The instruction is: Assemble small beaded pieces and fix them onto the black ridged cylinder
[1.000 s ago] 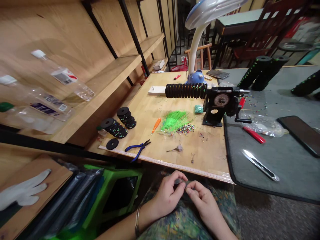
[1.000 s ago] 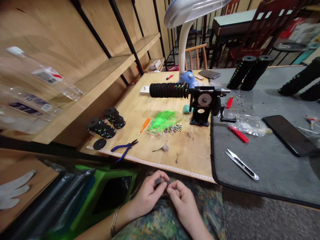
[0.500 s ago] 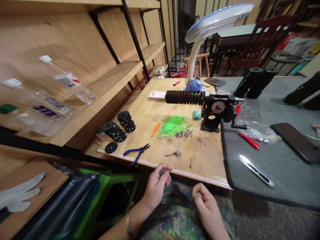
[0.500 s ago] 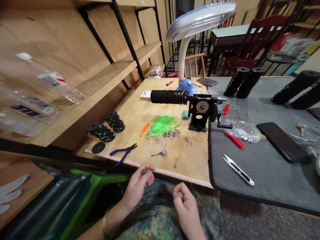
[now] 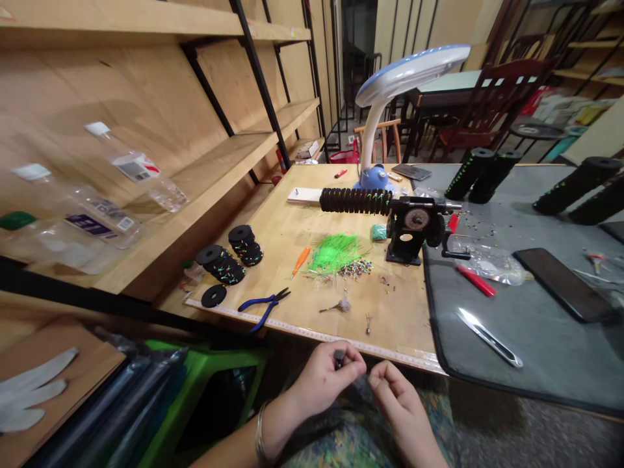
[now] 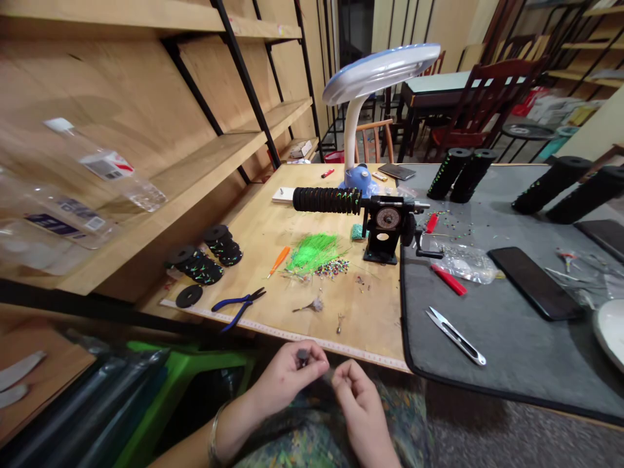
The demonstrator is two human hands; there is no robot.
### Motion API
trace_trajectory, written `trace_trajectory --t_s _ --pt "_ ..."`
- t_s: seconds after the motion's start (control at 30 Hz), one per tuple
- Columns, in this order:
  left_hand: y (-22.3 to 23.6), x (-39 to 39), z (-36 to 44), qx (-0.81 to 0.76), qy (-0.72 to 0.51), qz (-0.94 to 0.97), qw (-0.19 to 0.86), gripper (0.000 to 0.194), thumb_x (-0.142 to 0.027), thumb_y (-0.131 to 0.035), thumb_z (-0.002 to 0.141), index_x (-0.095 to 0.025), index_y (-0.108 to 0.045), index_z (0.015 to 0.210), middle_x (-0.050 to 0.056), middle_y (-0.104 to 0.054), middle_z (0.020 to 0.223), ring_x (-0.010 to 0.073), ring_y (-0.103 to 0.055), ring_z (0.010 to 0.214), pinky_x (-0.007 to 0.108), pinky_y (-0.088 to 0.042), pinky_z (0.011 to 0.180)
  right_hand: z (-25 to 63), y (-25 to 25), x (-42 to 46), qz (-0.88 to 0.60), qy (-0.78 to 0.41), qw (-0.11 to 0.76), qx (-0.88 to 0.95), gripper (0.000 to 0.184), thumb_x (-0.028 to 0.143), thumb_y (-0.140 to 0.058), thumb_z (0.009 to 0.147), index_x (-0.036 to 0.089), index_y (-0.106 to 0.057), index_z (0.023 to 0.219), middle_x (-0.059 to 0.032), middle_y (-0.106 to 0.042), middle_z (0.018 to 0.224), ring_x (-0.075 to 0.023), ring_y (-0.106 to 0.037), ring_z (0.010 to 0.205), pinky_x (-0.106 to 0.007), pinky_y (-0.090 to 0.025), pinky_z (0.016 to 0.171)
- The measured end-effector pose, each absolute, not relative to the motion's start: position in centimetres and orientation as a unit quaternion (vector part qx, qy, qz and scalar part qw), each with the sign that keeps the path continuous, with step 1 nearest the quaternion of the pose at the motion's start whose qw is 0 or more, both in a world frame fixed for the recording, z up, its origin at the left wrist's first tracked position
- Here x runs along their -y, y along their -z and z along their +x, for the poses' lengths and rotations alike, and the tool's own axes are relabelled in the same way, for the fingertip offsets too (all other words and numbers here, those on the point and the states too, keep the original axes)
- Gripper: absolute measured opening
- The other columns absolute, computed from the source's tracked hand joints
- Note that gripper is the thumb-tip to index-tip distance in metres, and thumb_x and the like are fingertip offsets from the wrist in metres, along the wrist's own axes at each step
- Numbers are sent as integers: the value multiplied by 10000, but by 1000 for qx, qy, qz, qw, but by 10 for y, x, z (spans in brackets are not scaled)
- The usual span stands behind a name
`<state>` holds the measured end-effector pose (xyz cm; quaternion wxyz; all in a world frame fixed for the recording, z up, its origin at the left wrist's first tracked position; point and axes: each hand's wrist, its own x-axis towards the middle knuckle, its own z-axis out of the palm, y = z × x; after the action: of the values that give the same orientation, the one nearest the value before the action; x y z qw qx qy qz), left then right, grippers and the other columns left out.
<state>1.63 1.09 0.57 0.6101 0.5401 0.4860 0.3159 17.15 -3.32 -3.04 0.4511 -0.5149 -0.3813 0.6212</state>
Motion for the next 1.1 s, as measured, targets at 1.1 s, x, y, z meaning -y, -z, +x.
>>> trace_trajectory --t_s 1.1 --pt "-16 -68 -61 -614 -182 766 47 291 -142 -571 822 -163 -574 1111 115 -656 1082 293 -583 1023 438 -496 860 167 51 8 -492 -666 471 306 517 689 -678 674 201 -510 709 141 -254 441 -43 -178 387 -184 -127 391"
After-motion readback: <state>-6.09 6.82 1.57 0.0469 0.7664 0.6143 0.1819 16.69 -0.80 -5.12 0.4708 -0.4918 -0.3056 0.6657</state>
